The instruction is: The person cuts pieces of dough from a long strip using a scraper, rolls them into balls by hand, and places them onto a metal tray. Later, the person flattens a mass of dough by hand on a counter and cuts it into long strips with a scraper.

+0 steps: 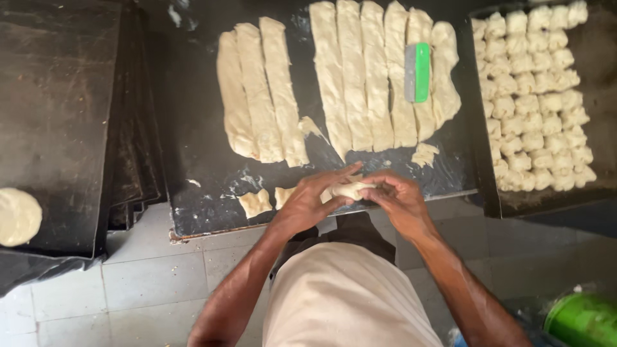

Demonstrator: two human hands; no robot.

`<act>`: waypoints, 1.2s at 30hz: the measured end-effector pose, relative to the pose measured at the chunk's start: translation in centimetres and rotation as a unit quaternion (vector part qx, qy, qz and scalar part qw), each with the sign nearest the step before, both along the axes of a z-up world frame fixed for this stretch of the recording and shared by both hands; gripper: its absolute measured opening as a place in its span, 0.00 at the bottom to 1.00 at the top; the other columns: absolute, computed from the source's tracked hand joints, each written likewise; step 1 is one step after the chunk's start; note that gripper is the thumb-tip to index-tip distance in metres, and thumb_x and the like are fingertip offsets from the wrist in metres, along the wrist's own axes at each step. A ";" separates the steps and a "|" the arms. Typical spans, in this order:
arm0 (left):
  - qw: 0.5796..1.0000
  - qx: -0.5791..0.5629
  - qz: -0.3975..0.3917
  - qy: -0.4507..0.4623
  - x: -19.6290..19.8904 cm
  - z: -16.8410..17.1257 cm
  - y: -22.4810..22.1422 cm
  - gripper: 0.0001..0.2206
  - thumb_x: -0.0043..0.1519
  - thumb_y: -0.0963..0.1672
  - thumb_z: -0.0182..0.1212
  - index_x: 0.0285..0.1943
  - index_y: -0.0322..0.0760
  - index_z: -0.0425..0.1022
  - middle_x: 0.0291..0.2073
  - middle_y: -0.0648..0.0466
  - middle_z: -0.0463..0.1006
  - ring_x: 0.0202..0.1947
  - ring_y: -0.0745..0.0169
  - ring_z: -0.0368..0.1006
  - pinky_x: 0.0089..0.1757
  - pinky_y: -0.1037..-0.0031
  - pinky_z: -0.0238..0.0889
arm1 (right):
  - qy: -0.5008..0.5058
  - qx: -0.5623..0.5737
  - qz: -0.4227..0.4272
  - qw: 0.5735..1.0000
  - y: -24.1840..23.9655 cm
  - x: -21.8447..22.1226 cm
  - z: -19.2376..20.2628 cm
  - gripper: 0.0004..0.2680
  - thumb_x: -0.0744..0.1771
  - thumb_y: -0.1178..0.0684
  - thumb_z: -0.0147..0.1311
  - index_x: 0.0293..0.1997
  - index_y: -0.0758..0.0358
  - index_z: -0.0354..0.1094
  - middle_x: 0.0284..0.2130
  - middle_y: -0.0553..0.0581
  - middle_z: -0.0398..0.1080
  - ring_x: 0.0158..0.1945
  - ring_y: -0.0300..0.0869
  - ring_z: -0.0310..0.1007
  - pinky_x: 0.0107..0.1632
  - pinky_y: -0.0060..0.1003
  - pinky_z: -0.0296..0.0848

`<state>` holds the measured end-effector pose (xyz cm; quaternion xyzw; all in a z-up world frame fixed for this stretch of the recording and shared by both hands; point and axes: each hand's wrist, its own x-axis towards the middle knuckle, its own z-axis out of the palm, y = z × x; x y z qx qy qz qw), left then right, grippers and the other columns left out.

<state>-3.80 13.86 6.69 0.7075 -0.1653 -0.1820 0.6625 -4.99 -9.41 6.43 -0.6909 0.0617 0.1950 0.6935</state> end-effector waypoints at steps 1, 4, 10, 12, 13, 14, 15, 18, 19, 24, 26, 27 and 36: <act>0.994 0.095 -0.002 -0.046 0.5 0.4 -0.3 0.21 0.59 0.39 0.69 0.63 0.43 0.76 0.52 0.47 0.80 0.48 0.52 0.78 0.48 0.62 0.73 | -0.036 -0.040 0.005 0.999 -0.4 0.1 0.1 0.07 0.65 0.63 0.61 0.45 0.66 0.74 0.42 0.52 0.75 0.45 0.38 0.77 0.48 0.32 0.76; 0.976 0.202 -0.014 -0.082 1.9 0.6 -2.2 0.16 0.58 0.40 0.69 0.56 0.40 0.80 0.44 0.45 0.84 0.39 0.48 0.81 0.43 0.62 0.73 | 0.043 -0.033 0.209 0.976 -1.8 1.6 1.7 0.05 0.65 0.62 0.61 0.43 0.66 0.76 0.38 0.57 0.79 0.41 0.39 0.79 0.45 0.33 0.79; 0.987 0.141 0.010 0.080 4.5 0.1 -7.1 0.16 0.62 0.43 0.67 0.60 0.38 0.77 0.41 0.46 0.83 0.42 0.54 0.79 0.41 0.64 0.74 | -0.091 0.143 0.128 0.977 -9.5 5.3 6.9 0.19 0.64 0.52 0.63 0.60 0.59 0.62 0.55 0.49 0.68 0.50 0.36 0.77 0.40 0.35 0.82; 0.987 0.098 -0.012 0.130 5.4 0.3 -9.0 0.18 0.61 0.43 0.68 0.60 0.36 0.76 0.41 0.46 0.82 0.41 0.58 0.80 0.40 0.67 0.75 | -0.070 -0.096 0.119 0.986 -8.9 5.0 5.8 0.18 0.65 0.54 0.64 0.61 0.61 0.67 0.44 0.56 0.72 0.43 0.43 0.75 0.40 0.39 0.78; 0.982 0.126 -0.031 0.135 5.4 0.4 -10.1 0.17 0.61 0.43 0.68 0.59 0.35 0.78 0.38 0.45 0.82 0.37 0.59 0.80 0.38 0.67 0.74 | -0.052 -0.213 0.117 0.969 -8.9 4.7 5.3 0.18 0.65 0.55 0.65 0.61 0.61 0.69 0.38 0.59 0.74 0.39 0.47 0.75 0.40 0.41 0.77; 0.977 0.154 -0.050 0.140 5.6 0.2 -11.2 0.17 0.61 0.44 0.68 0.59 0.34 0.80 0.36 0.43 0.82 0.33 0.59 0.81 0.36 0.68 0.73 | -0.122 -0.262 0.099 0.952 -9.2 4.3 5.0 0.16 0.66 0.57 0.64 0.60 0.61 0.69 0.40 0.59 0.74 0.42 0.48 0.75 0.42 0.42 0.77; 0.980 0.091 -0.036 0.176 5.7 -0.1 -12.5 0.18 0.62 0.43 0.65 0.61 0.32 0.78 0.40 0.44 0.82 0.37 0.60 0.80 0.38 0.69 0.75 | -0.181 -0.308 0.079 0.931 -9.2 3.2 4.9 0.15 0.66 0.58 0.63 0.59 0.60 0.70 0.43 0.59 0.73 0.44 0.49 0.76 0.43 0.43 0.77; 0.953 -0.049 -0.011 0.299 7.9 -1.2 -16.3 0.18 0.66 0.41 0.57 0.65 0.27 0.73 0.48 0.46 0.82 0.43 0.62 0.80 0.43 0.71 0.77 | -0.359 -0.450 0.053 0.816 -11.1 3.0 4.5 0.18 0.63 0.57 0.62 0.58 0.62 0.67 0.47 0.61 0.71 0.50 0.54 0.75 0.48 0.47 0.75; 0.928 -0.055 -0.027 0.367 8.5 -1.0 -17.0 0.18 0.67 0.42 0.55 0.65 0.26 0.73 0.48 0.47 0.82 0.41 0.61 0.81 0.44 0.72 0.77 | -0.405 -0.496 0.047 0.767 -11.8 2.8 4.3 0.20 0.61 0.55 0.63 0.58 0.63 0.66 0.48 0.63 0.71 0.51 0.56 0.74 0.50 0.48 0.75; 0.978 0.003 -0.128 0.165 12.0 1.6 -23.2 0.17 0.64 0.35 0.55 0.63 0.30 0.75 0.58 0.35 0.75 0.56 0.45 0.72 0.52 0.61 0.71 | -0.350 -0.265 -0.055 0.897 -18.4 5.3 2.7 0.13 0.67 0.57 0.59 0.58 0.63 0.68 0.52 0.62 0.72 0.58 0.51 0.73 0.55 0.42 0.77; 0.978 -0.062 -0.174 -0.096 14.0 3.3 -24.9 0.27 0.53 0.26 0.52 0.61 0.31 0.75 0.72 0.31 0.61 0.72 0.32 0.54 0.61 0.50 0.57 | -0.178 -0.180 -0.112 0.961 -21.5 8.3 2.3 0.12 0.68 0.56 0.56 0.58 0.63 0.71 0.51 0.61 0.74 0.52 0.50 0.73 0.48 0.41 0.76; 0.992 -0.006 -0.121 -0.038 14.4 3.9 -25.1 0.24 0.57 0.29 0.52 0.62 0.35 0.74 0.74 0.35 0.57 0.72 0.36 0.54 0.59 0.55 0.62 | -0.031 -0.129 -0.135 0.982 -22.8 10.0 2.2 0.11 0.69 0.55 0.54 0.56 0.61 0.73 0.48 0.59 0.77 0.45 0.48 0.73 0.43 0.41 0.74; 0.914 0.364 0.155 -0.095 11.9 0.3 -13.8 0.14 0.64 0.33 0.55 0.51 0.42 0.79 0.63 0.47 0.75 0.65 0.52 0.73 0.48 0.68 0.74 | -0.367 -0.122 -0.294 0.874 -40.3 22.0 5.7 0.05 0.76 0.55 0.53 0.55 0.64 0.71 0.47 0.61 0.77 0.44 0.46 0.81 0.42 0.41 0.83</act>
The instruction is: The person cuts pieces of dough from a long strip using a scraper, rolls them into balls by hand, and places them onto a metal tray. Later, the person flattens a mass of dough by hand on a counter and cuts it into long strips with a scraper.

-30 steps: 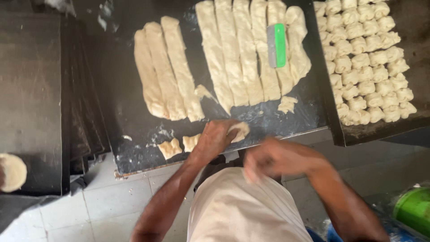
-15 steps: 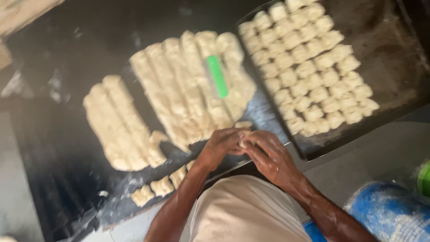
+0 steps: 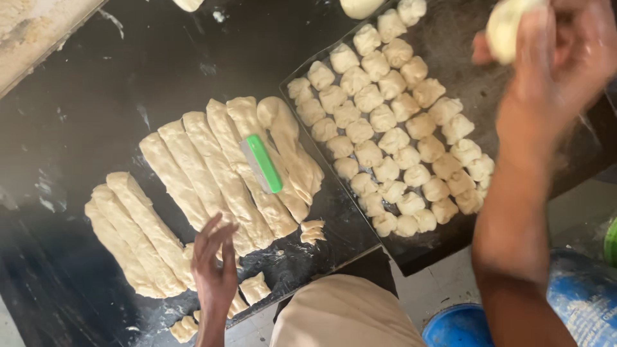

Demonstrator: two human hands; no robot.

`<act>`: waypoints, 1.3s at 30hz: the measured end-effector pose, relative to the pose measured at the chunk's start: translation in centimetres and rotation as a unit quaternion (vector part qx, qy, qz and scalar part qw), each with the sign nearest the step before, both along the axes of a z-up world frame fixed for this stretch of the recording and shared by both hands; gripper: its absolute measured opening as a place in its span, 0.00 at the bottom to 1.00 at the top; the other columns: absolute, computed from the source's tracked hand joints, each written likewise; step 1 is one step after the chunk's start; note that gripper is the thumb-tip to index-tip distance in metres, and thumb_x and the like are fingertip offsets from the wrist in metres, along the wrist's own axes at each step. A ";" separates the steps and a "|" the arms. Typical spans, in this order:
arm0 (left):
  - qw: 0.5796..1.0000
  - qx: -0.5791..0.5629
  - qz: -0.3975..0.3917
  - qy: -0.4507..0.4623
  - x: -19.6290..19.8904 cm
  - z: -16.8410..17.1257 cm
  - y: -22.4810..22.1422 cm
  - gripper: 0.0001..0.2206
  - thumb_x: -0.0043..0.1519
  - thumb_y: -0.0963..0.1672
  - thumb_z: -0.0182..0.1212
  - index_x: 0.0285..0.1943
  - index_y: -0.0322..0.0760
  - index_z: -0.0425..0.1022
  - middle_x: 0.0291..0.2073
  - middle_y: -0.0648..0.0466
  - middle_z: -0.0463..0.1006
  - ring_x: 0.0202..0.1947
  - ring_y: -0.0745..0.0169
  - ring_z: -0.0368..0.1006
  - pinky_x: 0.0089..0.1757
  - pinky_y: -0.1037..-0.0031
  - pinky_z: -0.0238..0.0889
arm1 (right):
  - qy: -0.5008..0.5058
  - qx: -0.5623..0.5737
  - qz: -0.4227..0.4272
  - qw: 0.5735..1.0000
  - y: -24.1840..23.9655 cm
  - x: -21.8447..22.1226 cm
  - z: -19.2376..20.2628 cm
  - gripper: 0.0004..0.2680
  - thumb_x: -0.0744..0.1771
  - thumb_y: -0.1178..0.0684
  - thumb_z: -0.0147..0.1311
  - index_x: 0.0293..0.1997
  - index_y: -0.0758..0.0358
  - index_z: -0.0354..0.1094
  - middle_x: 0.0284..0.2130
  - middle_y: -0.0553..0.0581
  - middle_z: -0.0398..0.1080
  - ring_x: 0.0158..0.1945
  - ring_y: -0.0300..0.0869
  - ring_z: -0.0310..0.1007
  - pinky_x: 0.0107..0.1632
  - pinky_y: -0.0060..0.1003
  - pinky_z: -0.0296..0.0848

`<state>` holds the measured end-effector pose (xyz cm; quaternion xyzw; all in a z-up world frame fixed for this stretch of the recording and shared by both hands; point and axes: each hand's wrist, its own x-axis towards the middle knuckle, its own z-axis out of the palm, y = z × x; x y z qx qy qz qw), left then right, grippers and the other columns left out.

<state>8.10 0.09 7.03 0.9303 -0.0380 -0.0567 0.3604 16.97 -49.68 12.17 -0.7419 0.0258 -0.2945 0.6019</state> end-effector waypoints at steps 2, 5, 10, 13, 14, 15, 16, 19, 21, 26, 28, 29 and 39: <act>0.999 0.025 -0.003 -0.036 -2.6 -2.2 2.4 0.10 0.65 0.34 0.57 0.47 0.39 0.78 0.59 0.52 0.79 0.68 0.49 0.73 0.47 0.71 0.75 | 0.068 -0.153 -0.063 0.984 -0.4 5.0 -4.2 0.06 0.74 0.56 0.51 0.53 0.64 0.72 0.45 0.63 0.79 0.47 0.49 0.81 0.45 0.48 0.82; 0.997 0.023 -0.041 -0.056 -7.0 -2.6 4.9 0.10 0.59 0.34 0.60 0.46 0.36 0.80 0.58 0.46 0.75 0.64 0.45 0.72 0.55 0.60 0.72 | 0.148 -0.466 -0.132 0.862 0.4 3.9 -9.9 0.20 0.73 0.41 0.53 0.62 0.75 0.67 0.57 0.74 0.72 0.62 0.60 0.67 0.57 0.66 0.68; 0.989 0.062 -0.131 -0.025 -13.1 -2.5 5.3 0.13 0.50 0.42 0.72 0.45 0.43 0.83 0.55 0.46 0.76 0.59 0.43 0.71 0.56 0.52 0.64 | 0.136 -0.498 -0.035 0.856 -0.6 2.3 -14.4 0.19 0.77 0.42 0.47 0.70 0.69 0.66 0.72 0.70 0.63 0.77 0.64 0.48 0.71 0.72 0.48; 0.975 0.050 -0.211 -0.047 -11.6 -3.9 6.5 0.16 0.52 0.38 0.67 0.49 0.42 0.83 0.57 0.47 0.78 0.61 0.44 0.72 0.58 0.55 0.66 | 0.113 -0.544 -0.026 0.831 -0.4 3.5 -12.3 0.13 0.76 0.50 0.52 0.65 0.68 0.71 0.68 0.66 0.69 0.73 0.62 0.56 0.67 0.67 0.56; 0.972 0.049 -0.226 -0.042 -11.4 -4.2 6.9 0.18 0.53 0.35 0.65 0.51 0.40 0.83 0.58 0.47 0.78 0.61 0.44 0.73 0.59 0.58 0.67 | 0.085 -0.498 -0.018 0.863 0.1 2.4 -10.7 0.13 0.75 0.54 0.52 0.67 0.66 0.71 0.67 0.64 0.69 0.74 0.57 0.59 0.70 0.60 0.61; 0.983 0.032 -0.177 -0.022 -11.5 -4.6 7.1 0.16 0.56 0.36 0.63 0.52 0.40 0.83 0.58 0.46 0.78 0.61 0.45 0.73 0.58 0.59 0.68 | 0.110 -0.466 -0.010 0.878 1.8 0.8 -9.4 0.10 0.74 0.56 0.52 0.63 0.65 0.71 0.63 0.61 0.71 0.69 0.51 0.65 0.66 0.55 0.66; 0.992 0.015 -0.128 -0.001 -11.8 -5.0 7.1 0.14 0.59 0.37 0.62 0.54 0.39 0.82 0.58 0.45 0.77 0.60 0.46 0.73 0.57 0.61 0.69 | 0.135 -0.433 -0.004 0.891 3.5 -0.7 -8.0 0.08 0.73 0.59 0.52 0.58 0.64 0.72 0.58 0.58 0.73 0.64 0.46 0.70 0.63 0.49 0.71; 0.976 -0.184 0.085 0.082 -12.1 -5.9 7.6 0.08 0.68 0.39 0.59 0.53 0.34 0.82 0.55 0.42 0.80 0.56 0.44 0.76 0.54 0.59 0.70 | 0.339 -0.059 0.119 0.931 15.7 -10.1 -5.8 0.08 0.65 0.60 0.56 0.47 0.62 0.72 0.49 0.58 0.75 0.53 0.45 0.75 0.48 0.44 0.78; 0.923 -0.311 0.176 0.143 -11.9 -5.8 8.3 0.10 0.71 0.41 0.56 0.56 0.33 0.79 0.55 0.42 0.81 0.56 0.45 0.76 0.55 0.61 0.69 | 0.289 -0.307 0.173 0.890 23.0 -13.3 -5.0 0.09 0.66 0.55 0.64 0.48 0.67 0.75 0.46 0.64 0.75 0.53 0.56 0.72 0.56 0.49 0.69; 0.999 -0.025 -0.035 -0.030 -12.8 -4.7 8.3 0.41 0.46 0.50 0.77 0.69 0.27 0.68 0.56 0.31 0.71 0.55 0.38 0.69 0.52 0.63 0.66 | 0.212 -0.390 0.104 0.890 30.3 -15.6 -7.4 0.12 0.63 0.55 0.65 0.44 0.75 0.71 0.42 0.70 0.71 0.46 0.60 0.71 0.45 0.51 0.71; 0.997 -0.026 -0.060 -0.050 -12.3 -4.4 8.5 0.31 0.53 0.39 0.66 0.71 0.31 0.69 0.55 0.35 0.76 0.56 0.45 0.72 0.54 0.65 0.68 | 0.182 -0.401 0.096 0.892 31.6 -16.8 -8.5 0.07 0.66 0.61 0.60 0.44 0.74 0.71 0.44 0.68 0.72 0.48 0.58 0.71 0.48 0.50 0.73; 0.996 -0.025 -0.072 -0.057 -12.4 -4.1 8.9 0.30 0.57 0.33 0.60 0.72 0.33 0.69 0.55 0.37 0.77 0.57 0.48 0.73 0.56 0.67 0.69 | 0.169 -0.405 0.094 0.894 32.0 -18.0 -8.9 0.04 0.67 0.64 0.58 0.44 0.73 0.70 0.45 0.67 0.72 0.48 0.56 0.72 0.50 0.49 0.73; 0.890 -0.372 0.012 0.264 -11.5 -2.6 12.8 0.22 0.63 0.42 0.67 0.66 0.30 0.75 0.43 0.48 0.85 0.41 0.66 0.77 0.48 0.70 0.73 | 0.359 -0.061 0.318 0.875 36.6 -24.6 -3.3 0.10 0.68 0.56 0.55 0.54 0.60 0.72 0.44 0.53 0.79 0.48 0.39 0.81 0.49 0.33 0.81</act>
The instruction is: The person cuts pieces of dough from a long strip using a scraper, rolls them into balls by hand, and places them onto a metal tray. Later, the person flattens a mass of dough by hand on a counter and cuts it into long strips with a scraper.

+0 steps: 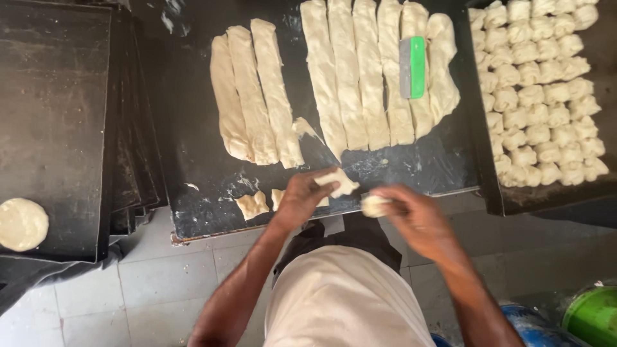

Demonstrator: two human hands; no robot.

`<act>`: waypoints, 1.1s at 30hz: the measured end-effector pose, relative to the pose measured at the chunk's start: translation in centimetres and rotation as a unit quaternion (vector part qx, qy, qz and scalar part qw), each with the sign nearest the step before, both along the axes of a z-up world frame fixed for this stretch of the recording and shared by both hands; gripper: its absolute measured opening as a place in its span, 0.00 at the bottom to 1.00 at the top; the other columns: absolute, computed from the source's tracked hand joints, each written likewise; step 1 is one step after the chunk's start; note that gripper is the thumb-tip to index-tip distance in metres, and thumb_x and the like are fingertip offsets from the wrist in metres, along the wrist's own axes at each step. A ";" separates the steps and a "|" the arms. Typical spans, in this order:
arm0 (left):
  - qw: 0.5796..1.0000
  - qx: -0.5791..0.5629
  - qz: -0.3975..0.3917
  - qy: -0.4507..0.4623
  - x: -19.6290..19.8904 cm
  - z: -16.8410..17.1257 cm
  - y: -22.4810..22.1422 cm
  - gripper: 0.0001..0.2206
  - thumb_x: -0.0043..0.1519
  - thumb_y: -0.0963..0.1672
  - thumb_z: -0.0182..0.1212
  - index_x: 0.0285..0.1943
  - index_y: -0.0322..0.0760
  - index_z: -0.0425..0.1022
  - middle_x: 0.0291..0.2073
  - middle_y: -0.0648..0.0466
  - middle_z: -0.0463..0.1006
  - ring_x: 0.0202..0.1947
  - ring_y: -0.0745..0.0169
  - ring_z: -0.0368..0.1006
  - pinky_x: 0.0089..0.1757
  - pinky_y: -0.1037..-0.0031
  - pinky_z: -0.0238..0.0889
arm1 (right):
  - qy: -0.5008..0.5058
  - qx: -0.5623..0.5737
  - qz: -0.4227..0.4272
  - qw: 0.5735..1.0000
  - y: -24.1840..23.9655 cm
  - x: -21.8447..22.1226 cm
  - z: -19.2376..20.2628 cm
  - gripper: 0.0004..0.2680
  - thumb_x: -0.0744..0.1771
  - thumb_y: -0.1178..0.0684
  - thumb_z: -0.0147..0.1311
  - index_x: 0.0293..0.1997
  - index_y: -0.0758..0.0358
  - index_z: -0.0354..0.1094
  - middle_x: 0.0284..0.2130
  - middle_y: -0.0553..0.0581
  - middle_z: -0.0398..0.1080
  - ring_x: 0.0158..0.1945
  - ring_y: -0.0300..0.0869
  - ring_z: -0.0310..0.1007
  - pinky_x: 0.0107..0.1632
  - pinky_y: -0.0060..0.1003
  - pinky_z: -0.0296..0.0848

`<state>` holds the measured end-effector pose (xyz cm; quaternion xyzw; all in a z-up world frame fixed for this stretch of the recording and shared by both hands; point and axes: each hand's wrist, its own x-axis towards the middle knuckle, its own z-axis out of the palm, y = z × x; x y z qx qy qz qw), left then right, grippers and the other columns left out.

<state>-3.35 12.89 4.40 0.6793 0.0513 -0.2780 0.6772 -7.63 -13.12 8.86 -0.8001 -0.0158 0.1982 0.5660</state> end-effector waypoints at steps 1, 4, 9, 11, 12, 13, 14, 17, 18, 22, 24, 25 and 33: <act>0.999 0.032 -0.031 -0.021 -0.1 0.5 -0.4 0.22 0.62 0.42 0.66 0.66 0.31 0.76 0.45 0.50 0.85 0.41 0.65 0.78 0.47 0.70 0.74 | -0.001 0.019 0.004 1.000 2.2 0.3 0.4 0.12 0.67 0.56 0.57 0.56 0.60 0.66 0.44 0.52 0.76 0.49 0.37 0.80 0.47 0.33 0.80; 0.994 -0.038 -0.092 -0.047 -0.6 2.5 0.6 0.28 0.62 0.40 0.62 0.72 0.35 0.61 0.54 0.50 0.79 0.50 0.65 0.76 0.52 0.70 0.71 | -0.084 -0.033 -0.027 0.996 4.6 3.2 1.5 0.24 0.61 0.54 0.67 0.64 0.60 0.63 0.44 0.56 0.69 0.43 0.39 0.72 0.42 0.34 0.78; 0.985 -0.063 -0.140 -0.077 -2.2 2.8 2.4 0.36 0.61 0.40 0.67 0.77 0.30 0.50 0.61 0.39 0.75 0.56 0.55 0.75 0.53 0.66 0.71 | -0.089 -0.138 0.087 0.983 5.9 3.0 2.0 0.12 0.63 0.57 0.69 0.49 0.59 0.76 0.40 0.56 0.74 0.39 0.45 0.70 0.42 0.42 0.72; 0.993 -0.034 -0.108 -0.013 -1.8 1.5 1.8 0.23 0.67 0.41 0.60 0.73 0.28 0.71 0.59 0.37 0.82 0.53 0.52 0.81 0.49 0.65 0.79 | -0.280 -0.192 0.113 0.934 7.2 0.9 2.4 0.08 0.66 0.57 0.67 0.47 0.60 0.74 0.41 0.52 0.72 0.48 0.46 0.69 0.50 0.41 0.73; 0.990 -0.113 -0.081 0.010 -1.8 1.1 2.2 0.23 0.68 0.40 0.58 0.74 0.27 0.68 0.61 0.37 0.79 0.56 0.51 0.79 0.52 0.65 0.75 | -0.308 -0.213 0.122 0.919 7.8 0.2 2.6 0.11 0.64 0.60 0.65 0.50 0.64 0.73 0.44 0.55 0.72 0.49 0.47 0.70 0.51 0.41 0.73; 0.980 -0.190 -0.054 0.033 -1.9 0.8 2.6 0.23 0.68 0.39 0.56 0.74 0.27 0.66 0.62 0.37 0.77 0.58 0.51 0.78 0.56 0.65 0.72 | -0.335 -0.234 0.132 0.903 8.3 -0.4 2.8 0.13 0.63 0.63 0.62 0.53 0.68 0.72 0.48 0.58 0.72 0.50 0.49 0.70 0.51 0.41 0.73; 0.962 -0.267 -0.029 0.057 -1.9 0.7 3.0 0.24 0.68 0.38 0.55 0.75 0.26 0.63 0.63 0.37 0.74 0.61 0.50 0.76 0.59 0.64 0.69 | -0.360 -0.254 0.139 0.887 8.7 -0.9 2.9 0.16 0.62 0.66 0.60 0.56 0.72 0.71 0.51 0.62 0.72 0.51 0.51 0.70 0.52 0.41 0.73; 0.943 -0.278 -0.004 0.180 -2.2 0.7 3.5 0.21 0.68 0.41 0.51 0.72 0.39 0.65 0.57 0.43 0.75 0.51 0.51 0.76 0.51 0.61 0.74 | -0.386 -0.182 0.166 0.889 8.4 -1.2 2.7 0.14 0.62 0.64 0.61 0.53 0.63 0.72 0.48 0.55 0.74 0.51 0.50 0.70 0.54 0.41 0.73; 0.954 -0.278 -0.031 0.109 -2.5 0.7 3.2 0.19 0.69 0.40 0.52 0.71 0.37 0.67 0.60 0.44 0.75 0.54 0.52 0.76 0.54 0.61 0.72 | -0.363 -0.176 0.098 0.910 7.9 -1.1 2.6 0.13 0.62 0.61 0.64 0.51 0.63 0.71 0.46 0.55 0.73 0.52 0.49 0.70 0.55 0.41 0.72; 0.952 -0.272 -0.076 -0.116 -3.1 1.8 0.9 0.13 0.67 0.37 0.61 0.60 0.38 0.74 0.63 0.51 0.68 0.60 0.56 0.72 0.56 0.60 0.71 | -0.007 0.154 -0.091 0.984 5.0 0.1 1.7 0.19 0.60 0.61 0.66 0.54 0.58 0.68 0.47 0.52 0.71 0.50 0.41 0.72 0.53 0.37 0.73; 0.970 -0.171 -0.073 -0.156 -2.0 3.2 -0.1 0.16 0.63 0.39 0.67 0.59 0.42 0.74 0.60 0.52 0.71 0.57 0.57 0.73 0.51 0.61 0.74 | 0.125 0.286 -0.126 0.942 4.3 0.4 1.1 0.19 0.61 0.63 0.64 0.57 0.60 0.69 0.48 0.53 0.73 0.48 0.39 0.74 0.50 0.35 0.75; 0.983 -0.071 -0.079 -0.150 -1.6 3.8 -0.7 0.20 0.60 0.41 0.70 0.61 0.44 0.74 0.57 0.52 0.75 0.54 0.59 0.75 0.48 0.62 0.75 | 0.106 0.265 -0.147 0.947 4.6 -0.2 0.7 0.15 0.63 0.63 0.64 0.55 0.63 0.71 0.46 0.56 0.75 0.47 0.39 0.75 0.50 0.35 0.75; 0.939 0.139 -0.132 -0.286 1.6 3.6 -3.5 0.13 0.60 0.42 0.69 0.54 0.42 0.82 0.41 0.49 0.85 0.36 0.55 0.84 0.40 0.67 0.76 | -0.009 0.008 -0.015 1.000 2.0 1.8 2.0 0.07 0.66 0.61 0.61 0.47 0.65 0.75 0.42 0.58 0.79 0.44 0.38 0.79 0.45 0.34 0.79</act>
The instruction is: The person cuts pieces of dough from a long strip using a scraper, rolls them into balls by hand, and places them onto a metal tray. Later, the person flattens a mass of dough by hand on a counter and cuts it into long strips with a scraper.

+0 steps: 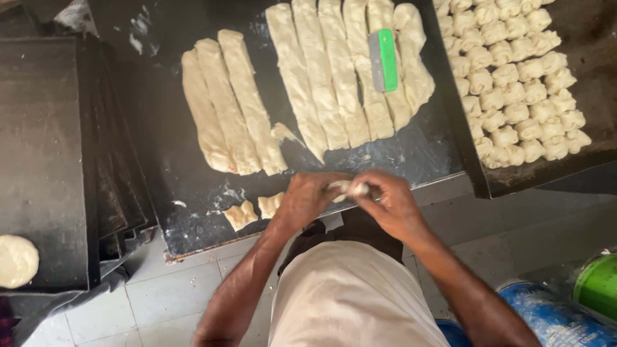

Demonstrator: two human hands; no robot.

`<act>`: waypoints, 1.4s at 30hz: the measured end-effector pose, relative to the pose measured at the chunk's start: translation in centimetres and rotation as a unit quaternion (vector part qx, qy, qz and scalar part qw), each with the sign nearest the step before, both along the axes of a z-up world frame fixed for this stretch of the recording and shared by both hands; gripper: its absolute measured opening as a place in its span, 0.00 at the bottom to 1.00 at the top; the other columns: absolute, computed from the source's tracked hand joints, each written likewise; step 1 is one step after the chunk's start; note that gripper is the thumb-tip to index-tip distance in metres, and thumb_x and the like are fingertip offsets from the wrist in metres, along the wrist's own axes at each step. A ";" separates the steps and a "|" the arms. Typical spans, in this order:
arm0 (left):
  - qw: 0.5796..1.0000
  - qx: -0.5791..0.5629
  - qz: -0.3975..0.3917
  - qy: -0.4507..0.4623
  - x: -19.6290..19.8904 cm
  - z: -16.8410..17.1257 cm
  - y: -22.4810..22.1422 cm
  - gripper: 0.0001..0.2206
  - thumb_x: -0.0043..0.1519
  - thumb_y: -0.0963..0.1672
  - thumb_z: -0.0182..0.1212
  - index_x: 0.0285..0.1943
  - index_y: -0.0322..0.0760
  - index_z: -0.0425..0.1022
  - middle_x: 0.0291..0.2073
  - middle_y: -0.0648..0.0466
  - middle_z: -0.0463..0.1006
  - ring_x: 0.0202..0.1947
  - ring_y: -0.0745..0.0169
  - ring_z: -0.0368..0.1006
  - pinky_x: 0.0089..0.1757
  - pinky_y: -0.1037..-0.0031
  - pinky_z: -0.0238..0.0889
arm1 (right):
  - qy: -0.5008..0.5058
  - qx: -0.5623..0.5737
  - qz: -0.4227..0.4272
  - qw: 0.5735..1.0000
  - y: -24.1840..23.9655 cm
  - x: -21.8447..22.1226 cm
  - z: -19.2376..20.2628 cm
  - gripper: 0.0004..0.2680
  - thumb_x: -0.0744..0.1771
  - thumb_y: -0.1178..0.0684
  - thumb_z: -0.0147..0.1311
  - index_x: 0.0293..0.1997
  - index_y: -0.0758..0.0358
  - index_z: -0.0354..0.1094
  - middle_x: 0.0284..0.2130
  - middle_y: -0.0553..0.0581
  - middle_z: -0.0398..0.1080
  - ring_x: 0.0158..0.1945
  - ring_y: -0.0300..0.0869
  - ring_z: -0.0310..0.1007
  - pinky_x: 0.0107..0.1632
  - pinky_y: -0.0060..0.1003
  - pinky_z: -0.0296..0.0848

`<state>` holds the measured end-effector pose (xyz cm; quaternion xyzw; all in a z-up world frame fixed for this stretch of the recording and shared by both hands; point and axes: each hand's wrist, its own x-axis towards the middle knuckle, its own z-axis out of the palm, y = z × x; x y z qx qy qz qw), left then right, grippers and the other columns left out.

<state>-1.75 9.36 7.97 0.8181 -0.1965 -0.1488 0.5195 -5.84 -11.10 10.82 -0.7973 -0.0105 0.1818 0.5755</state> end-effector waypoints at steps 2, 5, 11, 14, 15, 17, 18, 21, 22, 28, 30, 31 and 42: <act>0.998 0.023 -0.004 -0.052 0.9 -0.5 -0.3 0.15 0.59 0.40 0.68 0.55 0.42 0.82 0.41 0.48 0.85 0.35 0.53 0.83 0.40 0.66 0.76 | 0.224 0.094 0.156 0.958 -3.1 0.5 1.5 0.07 0.65 0.58 0.64 0.45 0.65 0.78 0.39 0.61 0.81 0.40 0.40 0.80 0.43 0.35 0.79; 0.984 0.142 0.022 0.110 2.5 -1.2 -2.0 0.17 0.61 0.42 0.69 0.59 0.42 0.80 0.27 0.41 0.80 0.25 0.52 0.76 0.36 0.63 0.71 | -0.011 0.326 0.354 0.877 -9.2 3.1 2.9 0.13 0.67 0.56 0.60 0.58 0.61 0.71 0.49 0.57 0.77 0.48 0.40 0.81 0.49 0.37 0.78; 0.989 -0.037 -0.066 0.127 3.0 -1.3 -6.7 0.20 0.59 0.44 0.67 0.61 0.38 0.80 0.34 0.48 0.85 0.34 0.66 0.78 0.39 0.68 0.73 | -0.016 -0.061 0.035 0.997 -8.3 5.2 -0.4 0.18 0.64 0.55 0.64 0.59 0.63 0.65 0.42 0.60 0.73 0.40 0.46 0.78 0.41 0.40 0.78; 0.968 0.037 -0.009 0.247 4.4 -2.4 -9.9 0.19 0.62 0.45 0.61 0.64 0.39 0.77 0.36 0.49 0.86 0.36 0.67 0.84 0.40 0.71 0.76 | -0.112 -0.214 -0.003 0.970 -7.7 2.7 -0.2 0.11 0.66 0.55 0.63 0.52 0.64 0.70 0.45 0.60 0.73 0.47 0.52 0.77 0.46 0.46 0.77; 0.938 -0.071 -0.005 0.338 5.2 -2.6 -10.7 0.19 0.63 0.45 0.59 0.63 0.38 0.76 0.41 0.49 0.85 0.40 0.64 0.84 0.43 0.71 0.76 | -0.175 -0.215 0.007 0.961 -8.7 2.8 -0.1 0.15 0.64 0.56 0.64 0.55 0.68 0.69 0.48 0.63 0.71 0.50 0.56 0.74 0.48 0.49 0.76; 0.819 -0.271 -0.003 0.507 6.9 -2.8 -12.2 0.18 0.65 0.45 0.56 0.63 0.35 0.75 0.50 0.49 0.84 0.48 0.60 0.83 0.50 0.70 0.78 | -0.271 -0.204 0.009 0.941 -10.7 3.4 -0.5 0.16 0.62 0.59 0.64 0.55 0.70 0.70 0.52 0.64 0.69 0.55 0.58 0.72 0.52 0.50 0.75; 0.840 -0.232 -0.021 0.490 7.6 -2.6 -13.1 0.16 0.67 0.43 0.56 0.64 0.35 0.75 0.51 0.45 0.83 0.49 0.57 0.82 0.50 0.67 0.78 | -0.305 -0.193 0.001 0.933 -11.7 3.6 -1.0 0.13 0.64 0.60 0.63 0.53 0.68 0.71 0.52 0.62 0.70 0.56 0.56 0.72 0.54 0.49 0.76; 0.920 -0.139 -0.087 0.357 9.3 -1.4 -17.4 0.15 0.68 0.38 0.58 0.63 0.36 0.79 0.57 0.39 0.80 0.52 0.50 0.81 0.50 0.64 0.79 | -0.301 -0.160 -0.051 0.939 -15.6 4.3 -2.3 0.09 0.64 0.61 0.63 0.47 0.63 0.73 0.54 0.61 0.70 0.61 0.58 0.70 0.57 0.49 0.75; 0.953 -0.110 -0.111 0.258 9.9 -0.5 -18.5 0.17 0.64 0.36 0.58 0.61 0.39 0.80 0.62 0.41 0.78 0.53 0.50 0.81 0.49 0.65 0.79 | -0.283 -0.146 -0.074 0.945 -16.9 4.9 -2.7 0.09 0.63 0.62 0.63 0.45 0.62 0.73 0.54 0.62 0.70 0.63 0.60 0.68 0.57 0.49 0.75; 0.997 -0.036 -0.051 0.048 13.9 4.1 -22.7 0.24 0.60 0.32 0.56 0.65 0.40 0.73 0.75 0.42 0.56 0.71 0.43 0.61 0.51 0.63 0.72 | 0.224 0.063 -0.316 0.920 -27.4 14.0 -0.4 0.14 0.74 0.50 0.38 0.57 0.61 0.73 0.43 0.71 0.78 0.38 0.62 0.72 0.43 0.56 0.76; 1.000 0.011 -0.003 0.000 14.3 4.1 -21.3 0.21 0.61 0.33 0.58 0.63 0.40 0.75 0.73 0.44 0.61 0.70 0.42 0.62 0.54 0.60 0.69 | -0.044 0.234 -0.469 0.851 -31.6 15.7 2.0 0.09 0.71 0.53 0.54 0.32 0.65 0.65 0.47 0.66 0.79 0.47 0.50 0.86 0.41 0.44 0.83; 0.999 0.033 0.021 -0.029 14.3 3.8 -19.9 0.20 0.61 0.34 0.57 0.61 0.41 0.78 0.71 0.45 0.66 0.70 0.42 0.63 0.56 0.59 0.69 | -0.133 0.196 -0.423 0.875 -33.5 17.1 2.2 0.07 0.72 0.54 0.54 0.39 0.66 0.67 0.46 0.65 0.78 0.46 0.50 0.84 0.40 0.42 0.83; 0.929 0.262 0.250 -0.079 4.1 0.7 -1.6 0.15 0.58 0.39 0.66 0.55 0.41 0.80 0.64 0.47 0.73 0.63 0.49 0.72 0.56 0.58 0.72 | -0.254 -0.361 -0.210 0.872 -41.0 22.5 -13.2 0.28 0.75 0.36 0.40 0.80 0.70 0.47 0.76 0.77 0.47 0.79 0.61 0.46 0.79 0.59 0.46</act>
